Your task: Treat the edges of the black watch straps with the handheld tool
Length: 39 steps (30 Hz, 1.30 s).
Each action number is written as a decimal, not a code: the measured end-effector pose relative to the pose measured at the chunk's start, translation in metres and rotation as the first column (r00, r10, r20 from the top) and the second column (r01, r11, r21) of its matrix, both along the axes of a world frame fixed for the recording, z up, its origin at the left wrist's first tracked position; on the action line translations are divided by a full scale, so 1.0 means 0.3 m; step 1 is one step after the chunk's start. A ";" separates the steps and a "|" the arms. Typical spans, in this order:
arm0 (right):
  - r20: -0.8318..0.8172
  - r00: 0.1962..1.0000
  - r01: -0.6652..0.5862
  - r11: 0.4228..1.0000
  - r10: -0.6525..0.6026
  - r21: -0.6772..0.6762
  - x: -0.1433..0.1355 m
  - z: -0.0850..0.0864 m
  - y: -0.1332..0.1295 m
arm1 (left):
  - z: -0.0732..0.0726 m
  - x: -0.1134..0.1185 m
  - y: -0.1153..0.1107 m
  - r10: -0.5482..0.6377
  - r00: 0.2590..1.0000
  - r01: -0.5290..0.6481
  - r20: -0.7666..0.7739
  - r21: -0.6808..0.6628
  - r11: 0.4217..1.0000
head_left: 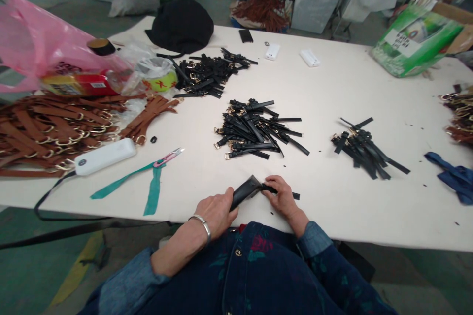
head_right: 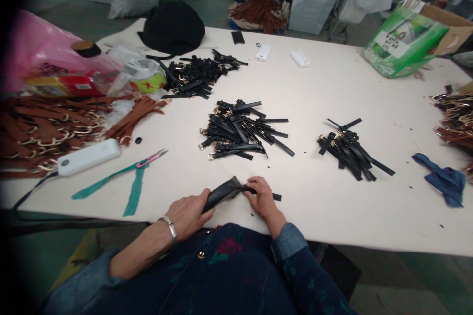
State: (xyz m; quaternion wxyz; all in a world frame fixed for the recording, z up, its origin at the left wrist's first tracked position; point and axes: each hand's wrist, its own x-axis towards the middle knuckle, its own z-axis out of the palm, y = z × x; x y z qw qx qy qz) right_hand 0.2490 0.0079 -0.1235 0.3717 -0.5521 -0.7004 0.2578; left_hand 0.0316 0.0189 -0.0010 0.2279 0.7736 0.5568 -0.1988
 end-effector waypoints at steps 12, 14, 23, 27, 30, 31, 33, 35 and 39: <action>0.008 1.000 0.014 1.000 -0.015 0.022 -0.003 -0.013 -0.002 | -0.019 0.002 0.011 0.027 0.999 -0.028 0.022 0.025 0.999; 0.010 1.000 0.012 1.000 -0.012 0.021 -0.003 -0.010 -0.003 | -0.023 0.004 0.015 0.024 0.999 -0.025 0.021 0.035 0.999; 0.037 0.999 0.033 0.999 -0.034 0.034 -0.005 -0.010 -0.005 | -0.025 0.050 0.063 0.035 0.998 -0.036 0.043 0.020 0.999; 0.109 0.994 0.019 0.999 -0.025 0.051 0.010 0.008 -0.018 | -0.025 0.038 0.050 0.040 0.999 -0.040 0.032 0.023 0.999; 0.176 0.983 0.042 0.998 -0.049 0.044 0.029 0.021 -0.031 | -0.030 0.017 0.035 0.024 1.000 -0.025 0.012 0.040 0.999; 0.188 0.980 0.054 0.998 -0.059 0.036 0.035 0.024 -0.034 | -0.032 0.008 0.029 0.017 1.000 -0.018 0.009 0.042 0.999; 0.187 0.981 0.059 0.998 -0.061 0.017 0.043 0.026 -0.037 | -0.030 -0.007 0.014 0.011 1.000 -0.011 0.004 0.029 1.000; 0.165 0.985 0.049 0.999 -0.050 0.010 0.047 0.024 -0.036 | -0.024 -0.018 -0.003 0.017 1.000 -0.017 -0.009 0.006 1.000; 0.136 0.990 0.021 1.000 -0.022 0.008 0.051 0.019 -0.030 | -0.012 -0.014 -0.031 0.027 0.999 -0.028 -0.040 -0.010 1.000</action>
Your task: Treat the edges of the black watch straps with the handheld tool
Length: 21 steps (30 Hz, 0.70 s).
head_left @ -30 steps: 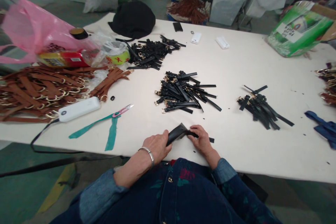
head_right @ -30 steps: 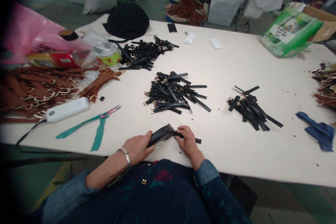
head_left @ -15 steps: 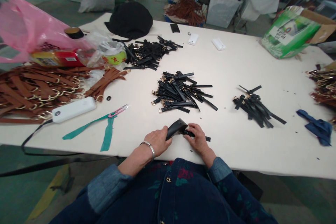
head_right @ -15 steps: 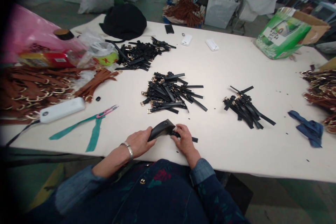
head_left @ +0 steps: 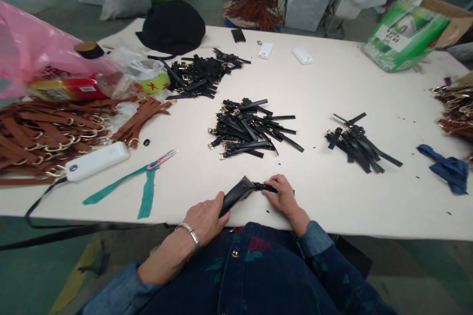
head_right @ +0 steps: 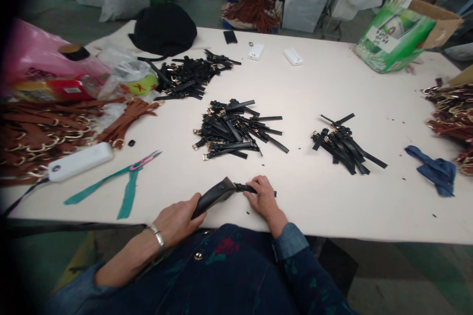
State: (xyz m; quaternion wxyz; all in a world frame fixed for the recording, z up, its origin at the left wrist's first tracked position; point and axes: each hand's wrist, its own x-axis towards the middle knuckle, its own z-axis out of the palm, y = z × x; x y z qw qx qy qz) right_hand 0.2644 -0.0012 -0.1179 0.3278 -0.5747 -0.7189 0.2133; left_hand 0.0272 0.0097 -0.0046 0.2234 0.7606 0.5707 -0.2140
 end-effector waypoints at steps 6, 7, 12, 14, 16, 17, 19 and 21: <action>0.005 1.000 0.012 1.000 -0.012 0.007 0.001 -0.002 0.001 | -0.011 0.034 0.012 0.003 1.000 -0.004 0.019 0.041 0.999; 0.005 1.000 0.013 1.000 -0.013 0.008 0.001 -0.001 0.001 | -0.013 0.036 0.017 0.008 1.000 -0.009 0.023 0.050 0.999; 0.002 1.000 0.007 1.000 -0.007 0.007 0.001 0.004 -0.004 | 0.003 0.033 0.022 0.031 0.999 -0.032 0.014 0.067 0.997; -0.001 1.000 0.006 1.000 -0.006 0.002 0.003 0.006 -0.006 | 0.016 0.036 0.009 -0.003 1.000 0.002 0.021 0.065 0.998; -0.007 1.000 0.001 1.000 -0.001 0.000 0.007 0.007 -0.009 | 0.025 0.047 -0.012 -0.067 0.997 0.065 0.041 0.056 0.996; -0.012 1.000 -0.005 1.000 0.005 0.000 0.009 0.007 -0.011 | 0.028 0.055 -0.023 -0.094 0.995 0.092 0.044 0.052 0.994; -0.022 1.000 -0.017 1.000 0.017 0.002 0.013 0.005 -0.013 | 0.029 0.073 -0.039 -0.121 0.992 0.119 0.032 0.048 0.992; -0.030 0.999 -0.020 1.000 0.021 0.006 0.016 0.001 -0.014 | 0.029 0.091 -0.047 -0.124 0.992 0.123 0.012 0.054 0.991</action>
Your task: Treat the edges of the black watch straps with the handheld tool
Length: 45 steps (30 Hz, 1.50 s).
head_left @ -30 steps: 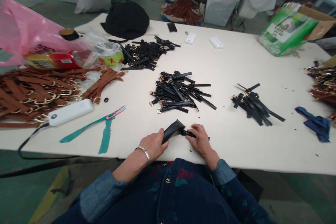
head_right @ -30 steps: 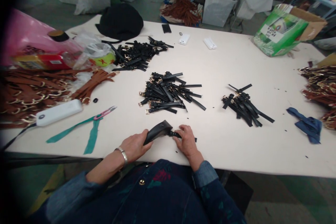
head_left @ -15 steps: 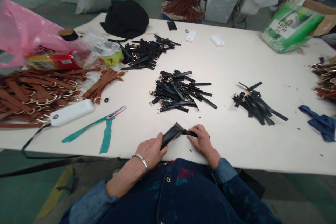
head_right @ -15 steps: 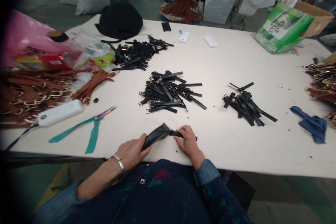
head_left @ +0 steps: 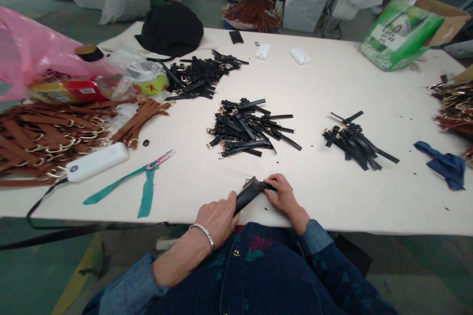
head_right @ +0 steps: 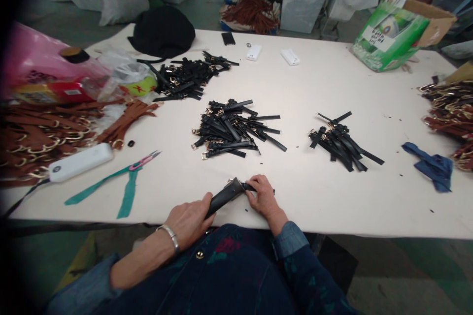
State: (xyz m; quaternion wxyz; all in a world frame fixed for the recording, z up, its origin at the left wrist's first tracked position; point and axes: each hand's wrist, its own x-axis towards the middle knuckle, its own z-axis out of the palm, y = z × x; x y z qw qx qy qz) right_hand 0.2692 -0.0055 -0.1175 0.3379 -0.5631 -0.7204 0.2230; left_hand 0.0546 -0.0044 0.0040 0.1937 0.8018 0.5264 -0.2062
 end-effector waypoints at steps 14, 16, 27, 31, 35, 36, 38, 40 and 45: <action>-0.043 0.994 0.104 0.994 -0.102 0.043 0.008 -0.031 0.002 | -0.029 0.063 0.038 0.047 0.997 -0.049 0.059 0.034 0.998; -0.048 0.994 0.096 0.994 -0.094 0.042 0.011 -0.033 0.002 | -0.031 0.041 0.019 0.046 0.998 -0.048 0.049 0.032 0.998; -0.110 0.988 0.109 0.994 -0.108 0.002 0.005 -0.024 0.003 | -0.063 0.061 0.038 0.046 0.997 -0.049 0.063 0.056 0.997; -0.088 0.993 0.080 0.997 -0.079 0.006 -0.001 -0.001 0.003 | -0.066 0.043 0.066 0.073 0.995 -0.078 0.069 0.058 0.995; -0.032 0.994 0.102 0.995 -0.102 -0.003 -0.015 -0.004 0.007 | -0.060 -0.013 0.073 0.119 0.992 -0.122 0.048 0.055 0.991; -0.023 0.994 0.108 0.994 -0.109 -0.010 -0.020 -0.006 0.008 | -0.057 -0.029 0.072 0.134 0.990 -0.136 0.040 0.055 0.989; -0.019 0.994 0.110 0.994 -0.110 -0.017 -0.031 -0.007 0.010 | -0.051 -0.061 0.066 0.156 0.987 -0.158 0.031 0.054 0.986; -0.010 0.996 0.092 0.996 -0.092 -0.020 -0.041 -0.003 0.009 | -0.042 -0.088 0.058 0.161 0.986 -0.163 0.028 0.049 0.985; 0.131 0.991 0.037 0.999 -0.037 0.007 -0.058 0.015 -0.004 | -0.011 -0.117 0.037 0.155 0.988 -0.156 0.022 0.060 0.986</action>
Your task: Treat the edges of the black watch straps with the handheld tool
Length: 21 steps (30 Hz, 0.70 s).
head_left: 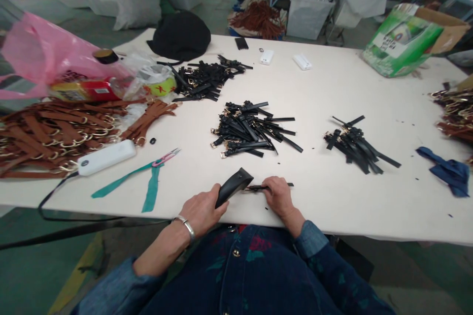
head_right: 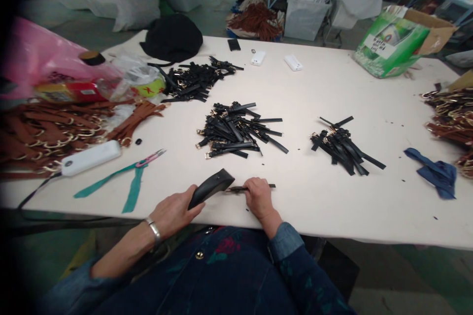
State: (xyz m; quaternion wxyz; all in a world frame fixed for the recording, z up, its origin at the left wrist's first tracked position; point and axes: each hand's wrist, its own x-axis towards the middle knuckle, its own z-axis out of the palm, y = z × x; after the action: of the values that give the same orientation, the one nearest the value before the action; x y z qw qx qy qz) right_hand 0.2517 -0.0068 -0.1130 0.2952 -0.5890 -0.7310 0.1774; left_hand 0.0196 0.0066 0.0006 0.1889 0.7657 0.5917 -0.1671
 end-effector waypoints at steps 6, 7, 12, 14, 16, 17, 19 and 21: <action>-0.081 0.993 -0.083 0.996 0.087 0.044 0.012 -0.011 -0.023 | 0.008 0.007 -0.029 -0.050 0.999 0.050 0.009 -0.084 0.995; -0.114 0.988 -0.101 0.994 0.106 0.047 0.017 -0.013 -0.025 | 0.005 0.006 -0.033 -0.057 0.998 0.058 0.010 -0.100 0.993; -0.223 0.960 -0.171 0.985 0.171 0.020 0.039 -0.006 -0.028 | -0.009 0.004 -0.025 -0.080 0.997 0.082 0.021 -0.121 0.989; -0.241 0.955 -0.175 0.985 0.172 0.008 0.042 -0.002 -0.026 | -0.013 0.019 -0.009 -0.091 0.995 0.095 0.038 -0.116 0.989; -0.252 0.954 -0.169 0.986 0.164 -0.001 0.042 0.000 -0.023 | -0.017 0.040 0.011 -0.101 0.993 0.106 0.054 -0.111 0.988; -0.256 0.953 -0.167 0.986 0.160 -0.004 0.042 0.001 -0.022 | -0.020 0.051 0.022 -0.105 0.993 0.111 0.058 -0.109 0.988; -0.265 0.953 -0.154 0.988 0.146 -0.010 0.040 0.000 -0.019 | -0.026 0.063 0.039 -0.111 0.992 0.117 0.063 -0.105 0.987; -0.273 0.954 -0.133 0.991 0.122 -0.021 0.041 -0.001 -0.015 | -0.029 0.059 0.048 -0.111 0.991 0.118 0.068 -0.115 0.986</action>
State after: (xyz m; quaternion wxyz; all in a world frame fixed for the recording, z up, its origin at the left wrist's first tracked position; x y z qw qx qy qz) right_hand 0.2639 -0.0114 -0.1132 0.3687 -0.5165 -0.7167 0.2892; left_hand 0.0373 0.0211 -0.0082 0.2425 0.7905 0.5296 -0.1891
